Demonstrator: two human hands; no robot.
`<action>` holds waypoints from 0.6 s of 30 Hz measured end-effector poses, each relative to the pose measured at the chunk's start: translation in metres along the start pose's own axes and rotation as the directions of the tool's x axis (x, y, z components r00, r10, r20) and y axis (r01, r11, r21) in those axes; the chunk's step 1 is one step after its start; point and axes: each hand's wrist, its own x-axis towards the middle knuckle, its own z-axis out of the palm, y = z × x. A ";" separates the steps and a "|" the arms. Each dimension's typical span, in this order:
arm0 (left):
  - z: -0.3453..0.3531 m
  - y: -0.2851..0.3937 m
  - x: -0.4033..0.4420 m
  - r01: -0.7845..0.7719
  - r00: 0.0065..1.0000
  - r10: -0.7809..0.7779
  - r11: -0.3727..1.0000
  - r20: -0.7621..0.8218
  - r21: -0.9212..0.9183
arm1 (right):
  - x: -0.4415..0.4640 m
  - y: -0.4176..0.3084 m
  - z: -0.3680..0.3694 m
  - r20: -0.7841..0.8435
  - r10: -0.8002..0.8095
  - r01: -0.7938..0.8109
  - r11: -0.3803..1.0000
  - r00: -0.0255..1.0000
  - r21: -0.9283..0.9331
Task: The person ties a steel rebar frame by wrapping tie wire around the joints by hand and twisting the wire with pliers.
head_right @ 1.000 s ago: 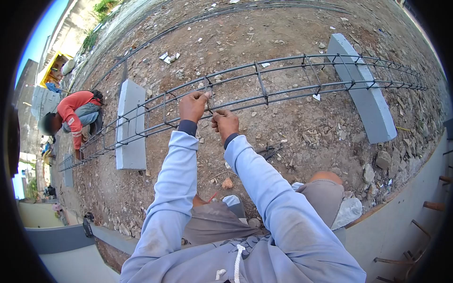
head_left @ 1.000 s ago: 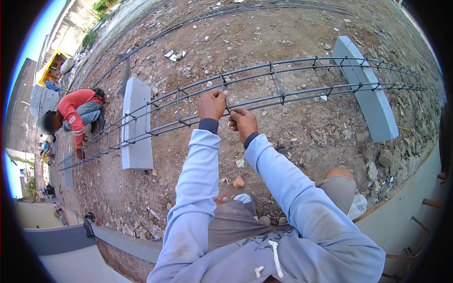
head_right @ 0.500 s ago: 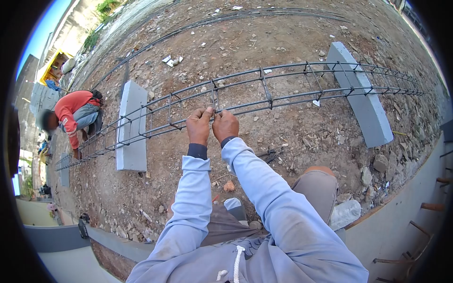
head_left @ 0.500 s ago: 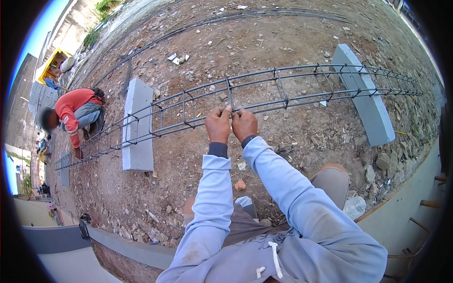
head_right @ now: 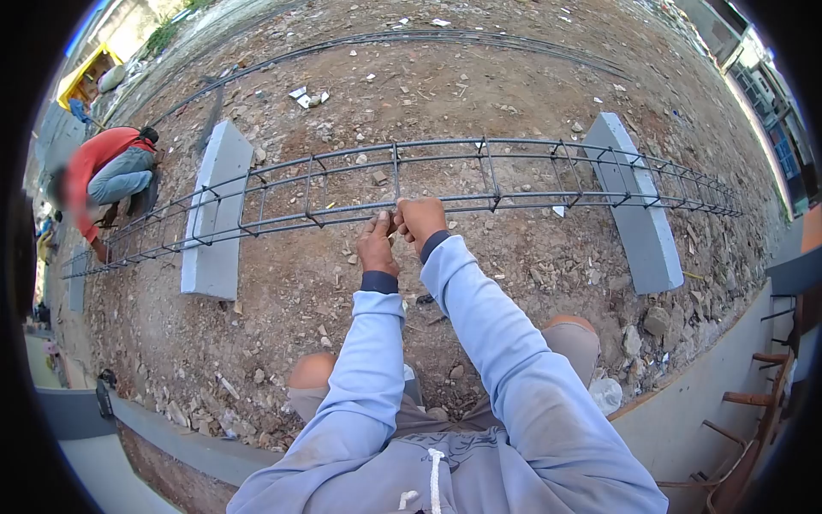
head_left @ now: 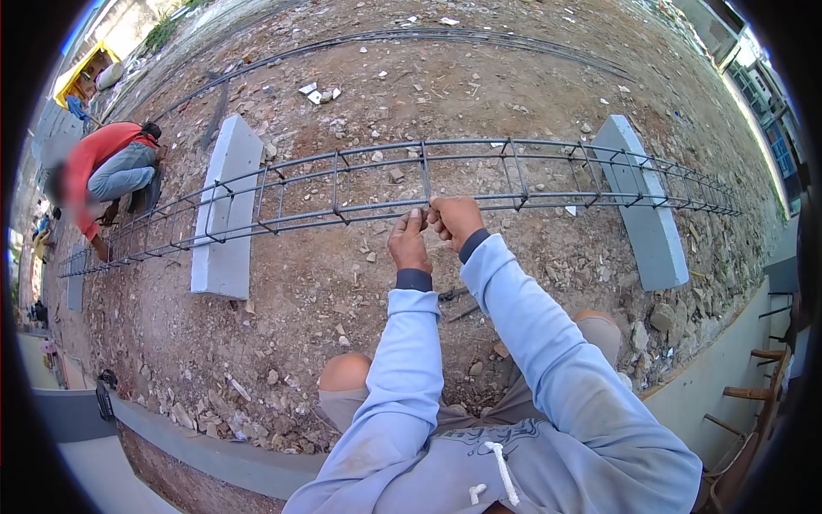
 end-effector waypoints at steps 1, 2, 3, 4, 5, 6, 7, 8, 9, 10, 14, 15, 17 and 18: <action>0.000 0.001 0.002 0.068 0.998 -0.068 0.998 -0.005 0.003 | -0.001 -0.001 0.001 -0.003 0.027 -0.027 0.999 1.000 0.030; 0.002 0.003 0.005 0.132 0.991 -0.132 0.991 -0.007 0.006 | -0.001 -0.003 0.002 -0.007 0.047 -0.046 0.998 0.999 0.030; 0.001 -0.001 0.010 0.173 0.984 -0.170 0.983 0.047 -0.069 | -0.001 -0.003 0.004 -0.012 0.067 -0.066 0.997 0.998 0.033; 0.000 -0.005 0.015 0.216 0.974 -0.203 0.966 0.104 -0.139 | -0.001 -0.002 0.005 -0.018 0.087 -0.086 0.996 0.996 0.039; -0.001 -0.008 0.018 0.261 0.959 -0.230 0.943 0.163 -0.205 | -0.001 -0.002 0.006 0.000 0.111 -0.111 0.992 0.994 0.063; -0.001 -0.007 0.019 0.300 0.944 -0.251 0.922 0.212 -0.245 | 0.001 -0.002 0.006 0.018 0.134 -0.135 0.987 0.991 0.087; -0.001 -0.007 0.019 0.340 0.927 -0.270 0.898 0.262 -0.279 | 0.002 -0.001 0.006 0.037 0.158 -0.161 0.980 0.987 0.114; -0.001 -0.006 0.019 0.380 0.907 -0.284 0.871 0.312 -0.311 | 0.004 -0.002 0.006 0.046 0.166 -0.171 0.978 0.985 0.116; -0.001 -0.005 0.019 0.388 0.908 -0.310 0.878 0.282 -0.282 | 0.006 -0.003 0.006 0.056 0.175 -0.180 0.976 0.983 0.118; -0.001 -0.004 0.018 0.396 0.908 -0.335 0.883 0.251 -0.252 | 0.006 -0.004 0.006 0.067 0.183 -0.190 0.974 0.981 0.121; 0.011 0.006 0.012 0.422 0.906 -0.394 0.870 0.154 -0.255 | 0.007 -0.005 0.008 0.043 0.198 -0.202 0.960 0.979 0.193; 0.014 0.009 0.011 0.409 0.912 -0.391 0.882 0.124 -0.233 | 0.008 -0.004 0.008 0.038 0.195 -0.199 0.957 0.980 0.209; 0.019 0.018 0.012 0.382 0.924 -0.377 0.905 0.064 -0.186 | 0.008 -0.002 0.011 0.002 0.168 -0.164 0.961 0.986 0.222; 0.019 0.018 0.014 0.379 0.925 -0.372 0.907 0.075 -0.183 | 0.006 0.000 0.014 -0.028 0.143 -0.133 0.967 0.989 0.218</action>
